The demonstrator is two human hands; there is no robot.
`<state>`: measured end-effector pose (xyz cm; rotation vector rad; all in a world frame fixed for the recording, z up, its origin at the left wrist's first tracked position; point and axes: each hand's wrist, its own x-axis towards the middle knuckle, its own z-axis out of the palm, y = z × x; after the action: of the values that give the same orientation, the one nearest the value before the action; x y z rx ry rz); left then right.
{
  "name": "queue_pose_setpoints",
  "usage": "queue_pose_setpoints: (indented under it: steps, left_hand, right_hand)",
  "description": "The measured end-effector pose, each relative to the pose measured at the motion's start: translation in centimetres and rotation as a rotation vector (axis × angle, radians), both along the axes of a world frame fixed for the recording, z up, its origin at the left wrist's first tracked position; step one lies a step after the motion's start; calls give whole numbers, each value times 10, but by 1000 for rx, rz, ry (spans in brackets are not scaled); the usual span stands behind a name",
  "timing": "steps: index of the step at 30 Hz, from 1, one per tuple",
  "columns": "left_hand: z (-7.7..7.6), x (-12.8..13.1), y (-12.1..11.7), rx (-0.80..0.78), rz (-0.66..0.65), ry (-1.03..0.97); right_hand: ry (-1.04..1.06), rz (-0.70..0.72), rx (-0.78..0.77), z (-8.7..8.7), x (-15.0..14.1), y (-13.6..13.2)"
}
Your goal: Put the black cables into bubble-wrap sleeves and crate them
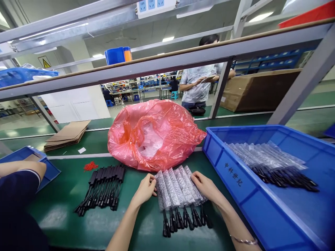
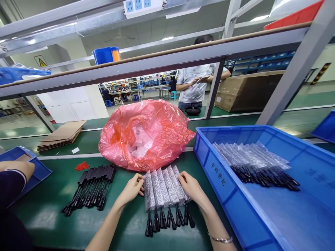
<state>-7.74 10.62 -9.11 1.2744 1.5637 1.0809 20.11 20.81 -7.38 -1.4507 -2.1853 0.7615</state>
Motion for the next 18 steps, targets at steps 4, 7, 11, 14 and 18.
queue_pose_setpoints:
  steps: [4,7,11,14,18]
  left_hand:
    - [-6,2,-1,37,-33,-94]
    - [-10,4,-5,65,-49,-158]
    - [-15,7,-6,78,-3,-143]
    - [-16,5,-4,80,14,-100]
    - [-17,-3,-2,66,-38,-15]
  right_hand:
    - [40,91,-4,18,-22,-3]
    - [-17,90,-24,31,-41,-15]
    - [-144,80,-32,46,-73,-41]
    - [-286,90,-52,53,-98,-57]
    - [-460,18,-47,46,-125,-56]
